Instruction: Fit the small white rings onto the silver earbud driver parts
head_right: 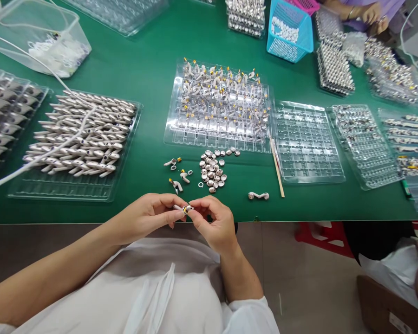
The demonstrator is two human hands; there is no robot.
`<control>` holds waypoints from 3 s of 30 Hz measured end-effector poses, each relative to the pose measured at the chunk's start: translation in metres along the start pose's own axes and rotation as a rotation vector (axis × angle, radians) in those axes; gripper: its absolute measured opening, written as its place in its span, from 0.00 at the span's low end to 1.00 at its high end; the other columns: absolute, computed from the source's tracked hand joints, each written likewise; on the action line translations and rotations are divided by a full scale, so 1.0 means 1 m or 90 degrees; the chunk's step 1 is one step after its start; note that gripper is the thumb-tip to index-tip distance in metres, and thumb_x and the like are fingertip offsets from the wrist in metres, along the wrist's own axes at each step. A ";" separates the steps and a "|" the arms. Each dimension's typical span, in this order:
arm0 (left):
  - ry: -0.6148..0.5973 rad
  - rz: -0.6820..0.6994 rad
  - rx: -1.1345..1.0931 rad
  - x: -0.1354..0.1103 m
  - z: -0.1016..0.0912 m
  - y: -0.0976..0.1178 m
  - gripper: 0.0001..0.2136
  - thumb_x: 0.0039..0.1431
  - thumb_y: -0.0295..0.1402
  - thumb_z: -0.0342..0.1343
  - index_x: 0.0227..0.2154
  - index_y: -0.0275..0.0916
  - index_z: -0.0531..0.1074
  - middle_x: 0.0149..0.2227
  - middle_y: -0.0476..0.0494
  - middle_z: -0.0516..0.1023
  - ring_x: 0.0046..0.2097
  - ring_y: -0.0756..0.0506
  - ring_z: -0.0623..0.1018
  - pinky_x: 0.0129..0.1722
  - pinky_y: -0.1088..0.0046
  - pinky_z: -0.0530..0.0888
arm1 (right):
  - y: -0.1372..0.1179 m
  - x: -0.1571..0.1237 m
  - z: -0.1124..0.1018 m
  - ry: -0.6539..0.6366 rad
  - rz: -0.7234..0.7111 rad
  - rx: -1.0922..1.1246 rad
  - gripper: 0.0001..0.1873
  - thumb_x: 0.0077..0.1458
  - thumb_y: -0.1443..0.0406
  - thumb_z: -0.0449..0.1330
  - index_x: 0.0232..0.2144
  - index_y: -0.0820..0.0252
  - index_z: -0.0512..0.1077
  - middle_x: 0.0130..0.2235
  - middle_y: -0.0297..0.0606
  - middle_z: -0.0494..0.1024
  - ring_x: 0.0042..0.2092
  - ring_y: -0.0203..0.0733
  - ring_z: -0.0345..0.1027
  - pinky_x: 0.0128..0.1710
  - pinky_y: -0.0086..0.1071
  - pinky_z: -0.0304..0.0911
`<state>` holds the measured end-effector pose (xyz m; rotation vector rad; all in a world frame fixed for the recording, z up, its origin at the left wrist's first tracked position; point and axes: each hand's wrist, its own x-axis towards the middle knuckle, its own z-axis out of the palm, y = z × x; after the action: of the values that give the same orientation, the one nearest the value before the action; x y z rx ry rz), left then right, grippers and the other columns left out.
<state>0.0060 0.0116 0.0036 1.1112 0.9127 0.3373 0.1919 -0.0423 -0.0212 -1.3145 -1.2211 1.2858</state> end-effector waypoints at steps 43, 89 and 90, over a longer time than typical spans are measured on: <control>-0.072 -0.085 -0.080 0.004 -0.012 0.008 0.14 0.54 0.41 0.62 0.32 0.33 0.76 0.29 0.44 0.80 0.25 0.51 0.76 0.29 0.76 0.76 | 0.000 0.009 -0.008 -0.103 -0.182 -0.147 0.12 0.58 0.68 0.61 0.44 0.53 0.75 0.35 0.36 0.76 0.32 0.36 0.67 0.31 0.30 0.64; 0.221 0.569 0.403 -0.004 0.000 -0.016 0.10 0.61 0.24 0.55 0.41 0.42 0.77 0.37 0.42 0.81 0.40 0.48 0.79 0.40 0.74 0.77 | 0.012 -0.002 0.003 -0.026 0.021 0.211 0.08 0.53 0.60 0.66 0.36 0.54 0.79 0.33 0.36 0.76 0.24 0.33 0.69 0.20 0.28 0.68; 0.223 0.566 0.408 -0.003 0.000 -0.017 0.09 0.61 0.24 0.55 0.40 0.42 0.77 0.37 0.42 0.81 0.40 0.48 0.79 0.40 0.74 0.77 | 0.013 -0.002 0.003 -0.026 0.025 0.222 0.08 0.53 0.61 0.66 0.37 0.54 0.80 0.33 0.36 0.76 0.24 0.34 0.70 0.20 0.28 0.69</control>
<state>0.0012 0.0020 -0.0094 2.0853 0.7978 1.0379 0.1894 -0.0456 -0.0339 -1.0676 -0.9478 1.4823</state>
